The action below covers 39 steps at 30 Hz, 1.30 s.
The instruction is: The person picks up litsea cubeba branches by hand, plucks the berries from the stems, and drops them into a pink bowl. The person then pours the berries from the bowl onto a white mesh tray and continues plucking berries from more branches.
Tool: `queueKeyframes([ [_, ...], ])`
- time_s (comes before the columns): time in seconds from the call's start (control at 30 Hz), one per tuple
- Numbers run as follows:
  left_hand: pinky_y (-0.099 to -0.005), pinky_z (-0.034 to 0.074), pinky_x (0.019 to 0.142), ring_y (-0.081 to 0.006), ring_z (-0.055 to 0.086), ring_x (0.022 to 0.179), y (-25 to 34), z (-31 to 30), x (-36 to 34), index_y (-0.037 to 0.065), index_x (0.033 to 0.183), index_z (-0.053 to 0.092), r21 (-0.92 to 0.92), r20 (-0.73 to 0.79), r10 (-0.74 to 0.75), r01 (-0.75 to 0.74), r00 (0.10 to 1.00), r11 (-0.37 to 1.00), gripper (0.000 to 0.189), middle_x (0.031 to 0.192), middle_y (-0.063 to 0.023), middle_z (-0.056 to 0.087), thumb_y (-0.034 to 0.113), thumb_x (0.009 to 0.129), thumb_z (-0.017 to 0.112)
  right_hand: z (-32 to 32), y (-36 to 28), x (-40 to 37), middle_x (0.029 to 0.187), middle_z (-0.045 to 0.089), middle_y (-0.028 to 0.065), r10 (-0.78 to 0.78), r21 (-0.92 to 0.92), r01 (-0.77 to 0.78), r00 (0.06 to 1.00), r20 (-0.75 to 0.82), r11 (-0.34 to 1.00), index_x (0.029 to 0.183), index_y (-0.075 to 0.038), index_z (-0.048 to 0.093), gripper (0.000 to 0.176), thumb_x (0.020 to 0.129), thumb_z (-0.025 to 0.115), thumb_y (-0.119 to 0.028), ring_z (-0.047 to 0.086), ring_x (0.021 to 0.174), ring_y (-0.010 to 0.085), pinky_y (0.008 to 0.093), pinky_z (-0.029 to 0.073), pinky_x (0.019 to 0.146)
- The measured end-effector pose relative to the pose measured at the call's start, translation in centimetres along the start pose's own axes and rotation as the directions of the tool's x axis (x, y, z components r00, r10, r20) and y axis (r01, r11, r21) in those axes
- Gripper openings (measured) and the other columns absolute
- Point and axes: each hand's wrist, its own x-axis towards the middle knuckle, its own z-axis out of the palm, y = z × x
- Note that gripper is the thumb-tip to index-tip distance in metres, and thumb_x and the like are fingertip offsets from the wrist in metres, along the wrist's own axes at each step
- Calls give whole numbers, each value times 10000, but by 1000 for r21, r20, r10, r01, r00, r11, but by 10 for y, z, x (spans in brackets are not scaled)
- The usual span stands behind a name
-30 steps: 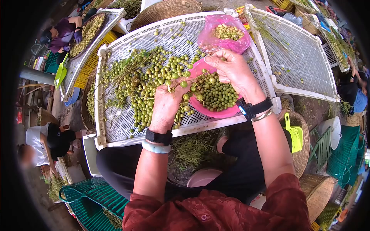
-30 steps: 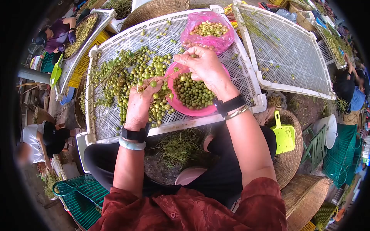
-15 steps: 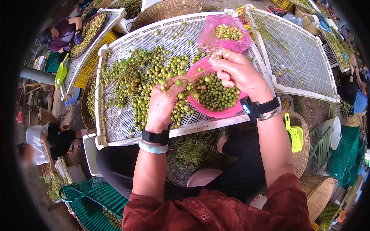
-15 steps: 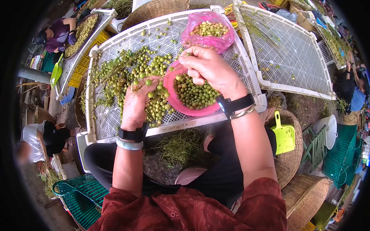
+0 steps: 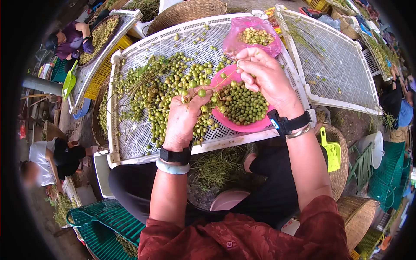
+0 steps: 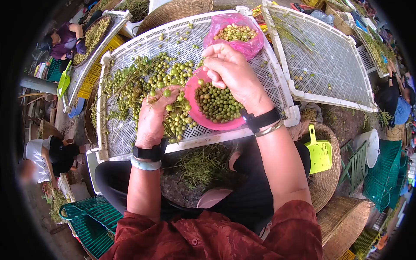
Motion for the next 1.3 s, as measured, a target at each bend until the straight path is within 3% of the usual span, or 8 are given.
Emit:
queueKeyframes([
  [0.27, -300, 482, 765, -119, 552, 934, 3, -4, -2, 50, 1010, 673, 36, -26, -10, 11, 1000, 999, 230, 979, -33, 633, 207, 857, 603, 2, -3, -2, 646, 536, 2, 34, -347, -38, 999, -19, 937, 968, 0, 580, 98, 929, 521, -68, 455, 516, 39, 169, 358, 435],
  [0.57, -226, 425, 649, -62, 544, 712, 7, 4, -6, 5, 1016, 687, -35, -53, 53, -55, 997, 998, 253, 799, 8, 649, 174, 834, 643, 10, -1, -3, 665, 521, -9, 47, 106, -35, 993, -112, 994, 939, -25, 577, 59, 895, 563, -62, 459, 549, 37, 169, 330, 429],
  [0.77, -313, 484, 792, -117, 558, 967, 2, -7, -5, 52, 1059, 648, -39, 21, -14, 15, 1000, 999, 245, 1022, -46, 647, 194, 867, 589, -10, 3, 3, 721, 578, -8, -120, -315, 65, 980, -158, 947, 1009, -34, 655, 150, 900, 571, -94, 495, 604, 37, 161, 374, 495],
  [0.87, -305, 480, 798, -118, 564, 954, 6, -5, -6, 46, 1053, 648, 29, -2, -12, 12, 1000, 1000, 232, 1020, -43, 647, 180, 877, 579, -31, 19, 9, 802, 635, 5, -150, -763, 95, 989, -2, 640, 1073, -59, 663, 197, 915, 572, -134, 545, 666, 47, 160, 423, 554],
  [0.97, -284, 474, 803, -120, 576, 923, 7, -5, -4, 36, 1055, 645, 4, 38, 1, -1, 999, 1000, 225, 1018, -50, 647, 159, 880, 574, -23, 18, 8, 850, 663, 20, -232, -625, 231, 969, 82, 746, 1161, -73, 631, 261, 928, 573, -173, 579, 715, 61, 169, 458, 578],
  [1.07, -257, 467, 783, -109, 576, 908, 12, -1, -4, 23, 1057, 649, -19, 29, -30, 30, 999, 999, 228, 1000, -46, 650, 145, 877, 581, 7, -1, -6, 824, 655, 33, 175, -276, -143, 980, 93, 950, 1108, -56, 631, 232, 936, 568, -197, 582, 675, 59, 179, 465, 542],
  [1.17, -216, 438, 686, -66, 558, 801, 5, -1, 2, 26, 1044, 667, 4, 18, 64, -64, 998, 998, 228, 918, -13, 656, 149, 863, 602, 8, 2, -9, 770, 624, 24, 209, -210, -155, 941, 266, 965, 1010, -45, 620, 169, 936, 566, -187, 576, 625, 61, 183, 442, 481],
  [1.3, -198, 398, 608, -41, 531, 696, 12, 3, -8, 20, 1013, 687, 29, -8, 45, -45, 999, 999, 218, 836, 7, 661, 143, 848, 617, 6, 6, 0, 693, 553, -15, 149, -333, -131, 988, 30, 934, 910, -41, 594, 108, 926, 581, -147, 489, 554, 36, 178, 378, 445],
])
